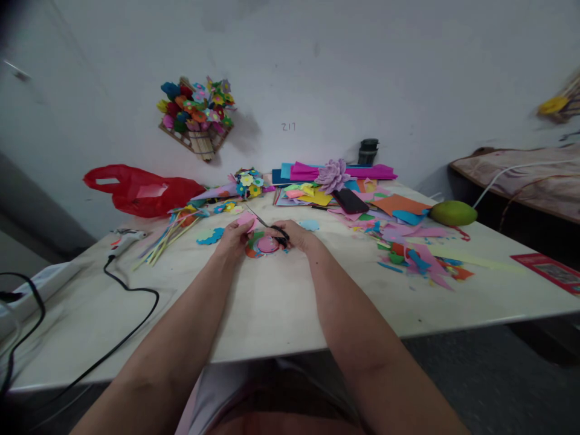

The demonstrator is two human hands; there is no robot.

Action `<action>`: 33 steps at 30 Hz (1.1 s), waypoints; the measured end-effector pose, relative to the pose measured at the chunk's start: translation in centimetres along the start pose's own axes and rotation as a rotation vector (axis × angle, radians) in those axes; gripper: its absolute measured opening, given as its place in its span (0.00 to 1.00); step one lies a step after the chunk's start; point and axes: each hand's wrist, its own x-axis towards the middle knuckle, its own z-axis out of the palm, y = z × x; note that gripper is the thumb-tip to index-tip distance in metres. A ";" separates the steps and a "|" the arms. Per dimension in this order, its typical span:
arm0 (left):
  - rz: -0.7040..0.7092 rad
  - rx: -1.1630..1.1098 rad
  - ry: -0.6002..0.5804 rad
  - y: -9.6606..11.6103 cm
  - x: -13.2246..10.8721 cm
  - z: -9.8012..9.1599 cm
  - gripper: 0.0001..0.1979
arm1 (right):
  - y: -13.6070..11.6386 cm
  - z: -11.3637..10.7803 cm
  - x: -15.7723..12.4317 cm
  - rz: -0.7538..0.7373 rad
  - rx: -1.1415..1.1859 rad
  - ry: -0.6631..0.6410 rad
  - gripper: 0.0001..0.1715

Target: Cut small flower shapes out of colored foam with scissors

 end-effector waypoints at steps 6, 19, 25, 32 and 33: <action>-0.024 -0.021 0.074 0.2 -0.3 0.4 0.16 | -0.1 -0.1 -0.1 -0.010 0.007 -0.007 0.17; -0.011 -0.024 0.084 0.3 -0.5 0.6 0.16 | 0.0 -0.2 0.1 0.003 0.002 0.006 0.17; -0.054 -0.062 0.057 0.3 -0.4 0.5 0.17 | 0.0 -0.2 -0.1 0.000 -0.001 0.003 0.17; -0.077 -0.088 0.047 0.3 -0.4 0.4 0.15 | 0.1 -0.2 0.0 0.003 -0.014 -0.007 0.17; -0.078 -0.090 0.043 0.3 -0.4 0.4 0.15 | 0.1 -0.2 0.0 -0.002 -0.015 -0.009 0.17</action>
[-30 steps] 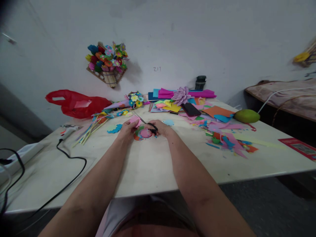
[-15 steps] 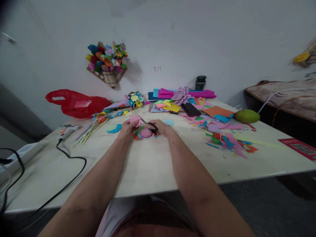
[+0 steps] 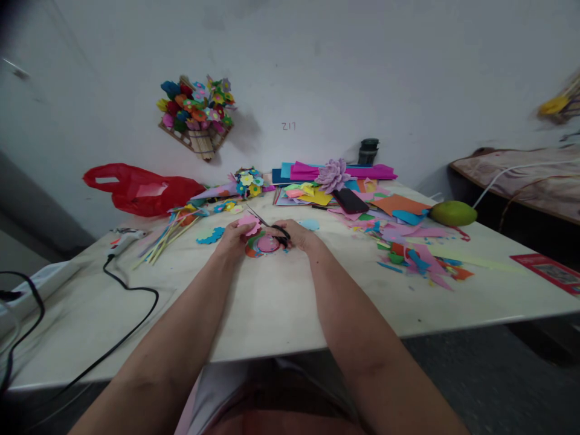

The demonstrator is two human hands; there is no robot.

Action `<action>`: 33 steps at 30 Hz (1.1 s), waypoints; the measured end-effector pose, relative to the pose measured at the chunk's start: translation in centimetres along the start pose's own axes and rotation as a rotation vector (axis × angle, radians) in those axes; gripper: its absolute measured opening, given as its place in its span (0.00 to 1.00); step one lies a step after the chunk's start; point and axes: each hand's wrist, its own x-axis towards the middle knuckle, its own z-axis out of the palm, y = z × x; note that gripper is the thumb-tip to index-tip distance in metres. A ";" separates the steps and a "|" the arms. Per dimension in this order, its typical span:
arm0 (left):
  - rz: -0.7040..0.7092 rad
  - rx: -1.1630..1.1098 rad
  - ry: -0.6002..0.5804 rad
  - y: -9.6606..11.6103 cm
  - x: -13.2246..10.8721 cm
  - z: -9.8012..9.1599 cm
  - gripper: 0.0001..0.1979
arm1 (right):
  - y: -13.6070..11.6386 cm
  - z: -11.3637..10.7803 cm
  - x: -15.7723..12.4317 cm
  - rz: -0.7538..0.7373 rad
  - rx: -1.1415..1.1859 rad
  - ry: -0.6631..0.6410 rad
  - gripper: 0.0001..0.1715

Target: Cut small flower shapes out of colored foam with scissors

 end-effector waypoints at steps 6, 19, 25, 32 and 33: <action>0.000 0.002 -0.005 -0.1 0.1 0.0 0.16 | -0.3 0.0 -0.1 0.004 -0.004 0.000 0.18; -0.001 0.006 -0.003 -0.1 0.2 -0.1 0.16 | -0.4 0.2 -0.2 0.046 0.014 0.016 0.15; 0.013 0.015 -0.002 0.0 0.1 0.0 0.16 | -0.3 0.3 0.0 0.033 0.029 0.013 0.14; 0.010 0.003 0.005 0.0 0.0 0.0 0.15 | -0.1 0.2 0.1 0.022 0.024 0.008 0.14; 0.008 0.000 0.002 0.0 0.0 0.0 0.15 | -0.1 0.2 0.1 0.025 0.023 0.010 0.14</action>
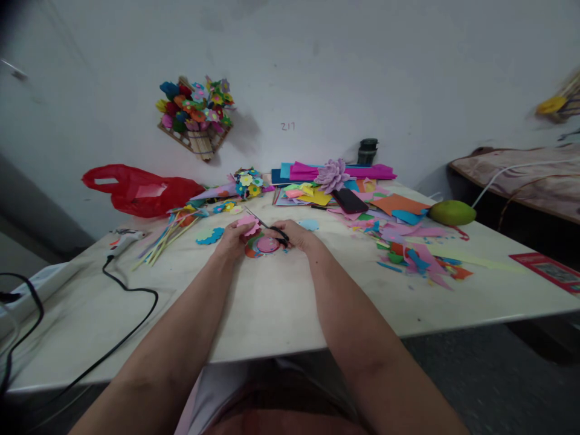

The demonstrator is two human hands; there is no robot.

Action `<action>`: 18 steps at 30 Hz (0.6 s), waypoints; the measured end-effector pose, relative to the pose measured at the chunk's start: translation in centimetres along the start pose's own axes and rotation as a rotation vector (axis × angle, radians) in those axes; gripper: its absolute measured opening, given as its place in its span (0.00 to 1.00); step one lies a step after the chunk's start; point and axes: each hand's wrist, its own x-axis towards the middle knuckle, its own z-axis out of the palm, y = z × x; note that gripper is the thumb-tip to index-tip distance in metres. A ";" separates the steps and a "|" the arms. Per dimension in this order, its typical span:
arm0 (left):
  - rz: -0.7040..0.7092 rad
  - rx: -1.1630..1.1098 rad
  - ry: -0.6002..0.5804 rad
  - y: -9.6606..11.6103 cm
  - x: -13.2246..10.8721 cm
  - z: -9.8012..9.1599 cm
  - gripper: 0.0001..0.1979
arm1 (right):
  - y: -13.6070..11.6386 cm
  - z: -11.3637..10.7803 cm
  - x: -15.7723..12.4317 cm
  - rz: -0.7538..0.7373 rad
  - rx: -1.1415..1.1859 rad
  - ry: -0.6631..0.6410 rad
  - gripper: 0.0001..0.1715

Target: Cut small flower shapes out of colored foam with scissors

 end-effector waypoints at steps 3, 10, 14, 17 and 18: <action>-0.002 -0.004 -0.016 -0.1 0.0 -0.1 0.15 | -0.1 0.0 0.0 -0.002 -0.005 0.005 0.14; 0.011 0.001 -0.028 -0.2 0.2 -0.3 0.14 | -0.6 0.2 -0.2 0.016 -0.009 0.012 0.14; 0.023 -0.009 -0.017 -0.1 0.1 -0.2 0.14 | -0.5 0.2 -0.1 0.017 -0.018 0.014 0.13; 0.020 -0.008 -0.008 -0.1 0.2 -0.1 0.15 | -0.4 0.1 -0.1 0.014 -0.015 0.014 0.13; 0.019 -0.007 -0.006 -0.1 0.2 -0.1 0.15 | -0.4 0.1 -0.1 0.014 -0.013 0.011 0.13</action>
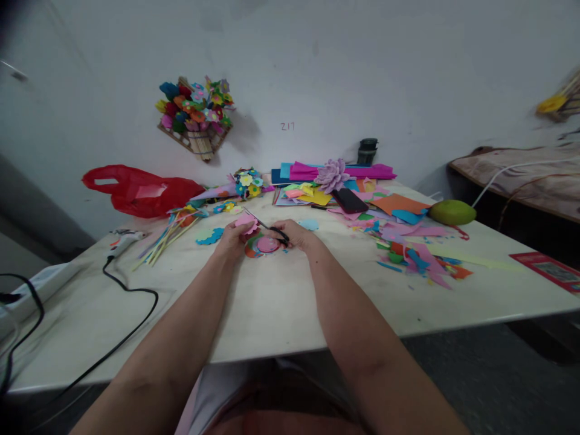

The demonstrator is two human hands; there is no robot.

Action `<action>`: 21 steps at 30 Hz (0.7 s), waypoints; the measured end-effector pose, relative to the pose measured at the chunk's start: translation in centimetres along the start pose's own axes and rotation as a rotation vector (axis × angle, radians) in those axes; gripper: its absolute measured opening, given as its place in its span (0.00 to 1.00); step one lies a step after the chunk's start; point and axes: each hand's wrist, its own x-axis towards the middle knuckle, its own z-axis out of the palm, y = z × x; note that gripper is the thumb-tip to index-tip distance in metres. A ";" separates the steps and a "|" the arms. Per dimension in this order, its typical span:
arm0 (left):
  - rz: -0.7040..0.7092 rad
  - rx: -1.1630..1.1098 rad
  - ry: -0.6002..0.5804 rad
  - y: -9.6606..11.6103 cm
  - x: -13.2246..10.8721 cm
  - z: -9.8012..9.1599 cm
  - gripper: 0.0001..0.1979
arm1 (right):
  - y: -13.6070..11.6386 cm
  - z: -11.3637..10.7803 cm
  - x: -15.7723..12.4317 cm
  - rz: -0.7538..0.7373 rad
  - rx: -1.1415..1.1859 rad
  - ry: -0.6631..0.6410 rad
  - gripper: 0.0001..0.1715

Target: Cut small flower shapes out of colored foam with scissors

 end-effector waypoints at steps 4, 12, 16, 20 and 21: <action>0.004 0.000 0.004 0.0 0.0 0.0 0.14 | -0.1 0.0 0.0 0.007 0.001 -0.003 0.12; 0.006 0.005 0.020 0.1 -0.1 0.1 0.14 | 0.0 0.0 0.0 0.023 -0.044 0.011 0.13; 0.010 0.002 0.011 0.0 0.0 0.0 0.13 | -0.1 0.0 -0.1 0.020 -0.055 0.015 0.14; 0.008 0.014 0.021 0.1 0.1 -0.1 0.14 | -0.1 0.0 -0.1 0.022 -0.042 0.011 0.14; 0.007 0.022 0.026 0.1 0.1 -0.1 0.14 | -0.1 0.0 -0.1 0.018 -0.042 0.009 0.14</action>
